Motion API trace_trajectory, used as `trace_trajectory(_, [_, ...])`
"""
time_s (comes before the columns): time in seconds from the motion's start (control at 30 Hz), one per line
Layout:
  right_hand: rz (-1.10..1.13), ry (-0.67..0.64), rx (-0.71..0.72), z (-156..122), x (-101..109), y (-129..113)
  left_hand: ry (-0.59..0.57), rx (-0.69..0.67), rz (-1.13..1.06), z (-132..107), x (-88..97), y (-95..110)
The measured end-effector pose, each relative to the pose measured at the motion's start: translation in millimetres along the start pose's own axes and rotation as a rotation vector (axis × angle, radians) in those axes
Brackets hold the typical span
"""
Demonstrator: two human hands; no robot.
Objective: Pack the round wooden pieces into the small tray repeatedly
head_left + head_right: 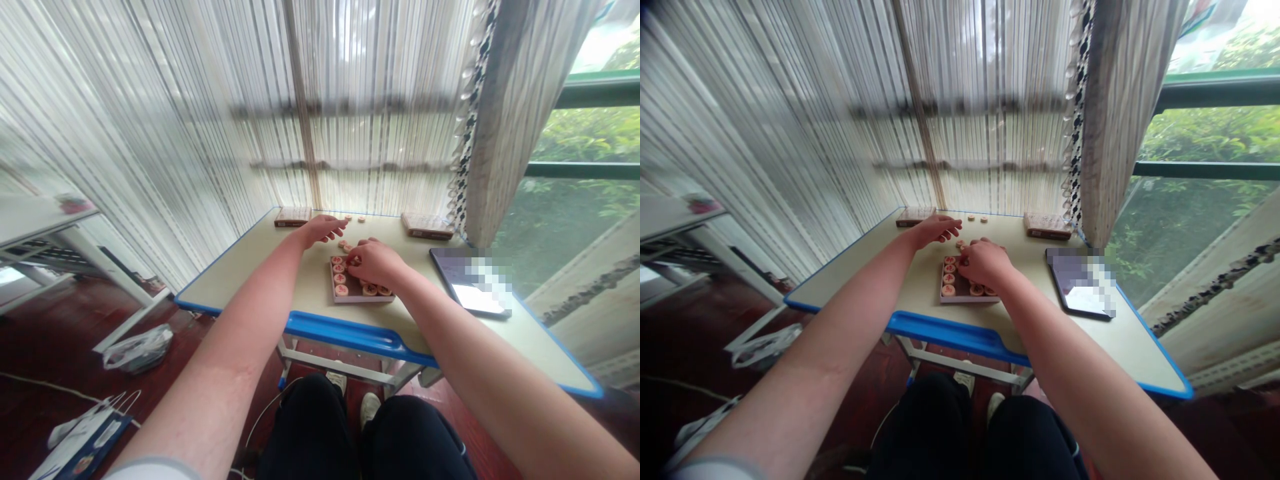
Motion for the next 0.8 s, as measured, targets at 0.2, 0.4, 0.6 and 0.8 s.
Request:
trace_trajectory(0.2, [0.003, 0.021, -0.011, 1.4, 0.3, 0.1, 0.002, 0.006, -0.001, 1.0, 0.0, -0.1])
trace_trajectory(0.4, [0.012, 0.011, -0.021, 1.9, -0.1, 1.1, -0.010, -0.005, 0.008, -0.3, 0.4, 0.2])
trace_trajectory(0.6, [0.106, 0.164, -0.035, 3.6, 2.2, -1.8, -0.001, -0.006, 0.014, -1.1, 0.3, 1.9])
trace_trajectory(0.8, [0.152, 0.194, -0.001, 8.0, -2.8, -4.1, -0.015, -0.010, 0.016, -2.5, -0.4, 3.1])
Point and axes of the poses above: each hand's wrist, its own z-axis towards the middle knuckle, its own x-axis out of the back of the hand, y = z × x, the point moved 3 cm from there along z, towards the middle knuckle, and after that the axes turned 6 degrees about x, right-handed, at the moved point
